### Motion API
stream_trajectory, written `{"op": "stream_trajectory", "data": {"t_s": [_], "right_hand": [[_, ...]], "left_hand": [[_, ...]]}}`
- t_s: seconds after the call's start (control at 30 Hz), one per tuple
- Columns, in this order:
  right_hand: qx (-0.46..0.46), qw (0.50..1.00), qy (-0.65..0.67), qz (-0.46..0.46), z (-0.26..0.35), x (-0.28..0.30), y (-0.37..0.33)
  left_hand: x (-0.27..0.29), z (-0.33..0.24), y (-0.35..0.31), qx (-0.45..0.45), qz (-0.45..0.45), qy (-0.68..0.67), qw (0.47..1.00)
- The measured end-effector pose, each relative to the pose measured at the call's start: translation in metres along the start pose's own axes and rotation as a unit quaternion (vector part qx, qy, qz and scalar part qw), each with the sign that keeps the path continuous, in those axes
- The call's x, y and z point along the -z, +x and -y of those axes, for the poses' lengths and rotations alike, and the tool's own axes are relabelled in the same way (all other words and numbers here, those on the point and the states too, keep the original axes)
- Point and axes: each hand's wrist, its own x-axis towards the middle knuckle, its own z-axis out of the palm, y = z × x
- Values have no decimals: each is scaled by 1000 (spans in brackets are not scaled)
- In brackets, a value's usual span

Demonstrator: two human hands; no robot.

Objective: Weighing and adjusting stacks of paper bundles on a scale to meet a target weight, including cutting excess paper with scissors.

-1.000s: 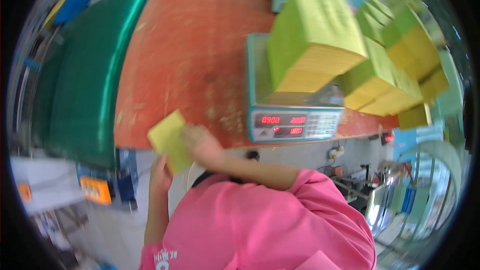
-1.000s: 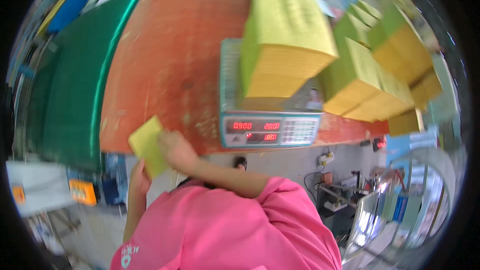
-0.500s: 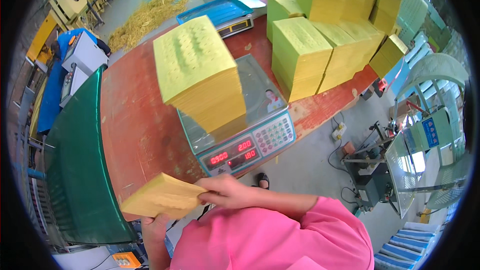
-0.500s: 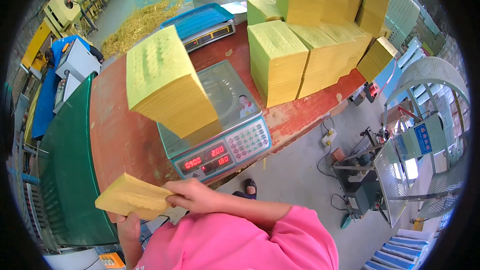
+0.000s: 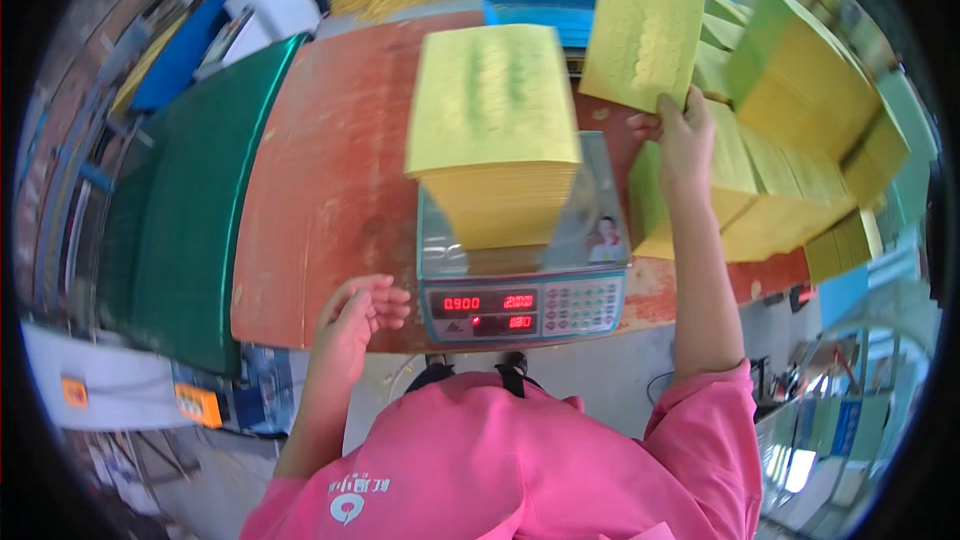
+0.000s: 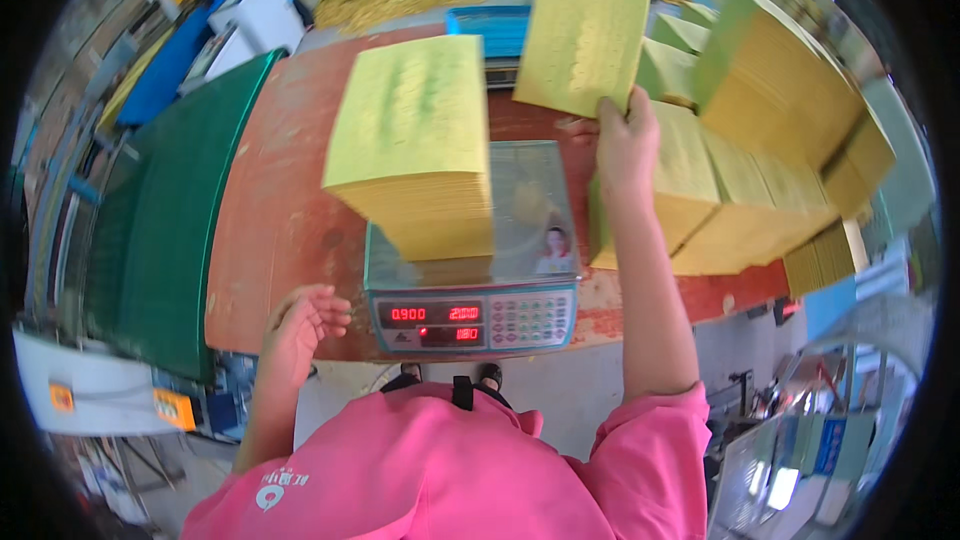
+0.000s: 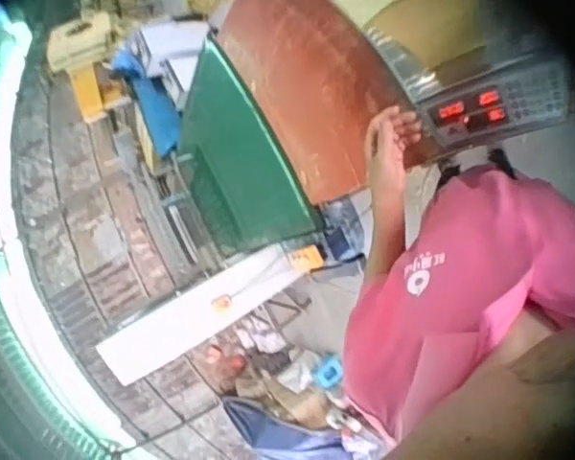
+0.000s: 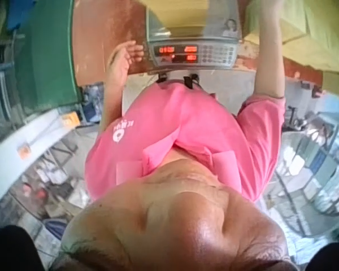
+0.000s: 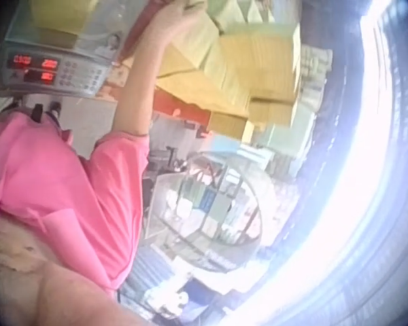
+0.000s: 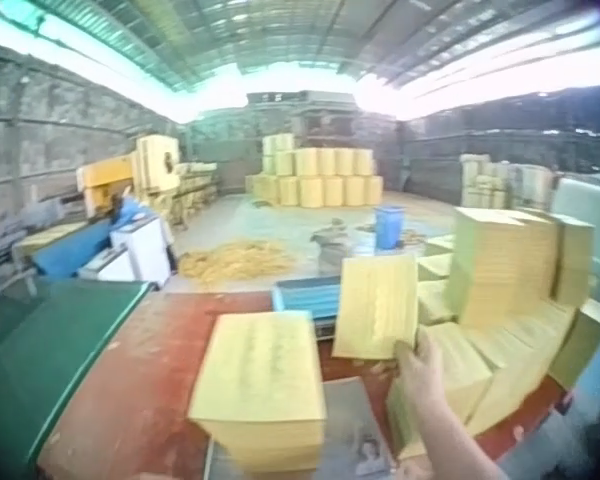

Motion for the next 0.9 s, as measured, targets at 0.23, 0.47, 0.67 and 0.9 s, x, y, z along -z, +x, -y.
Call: {"op": "stream_trajectory", "data": {"t_s": [0.23,0.47,0.67,0.9], "right_hand": [[9,892,-452,21,-135,2,104],[-23,972,-225,-64,-112,-23,51],[123,920,-371,-25,-51,-23,-55],[67,967,-220,-109,-3,-13,-159]], "left_hand": [[75,7,-10,15,-107,-30,994],[162,10,2,82,-141,-42,986],[167,2,29,144,-53,-3,988],[86,-2,11,159,178,119,964]]}}
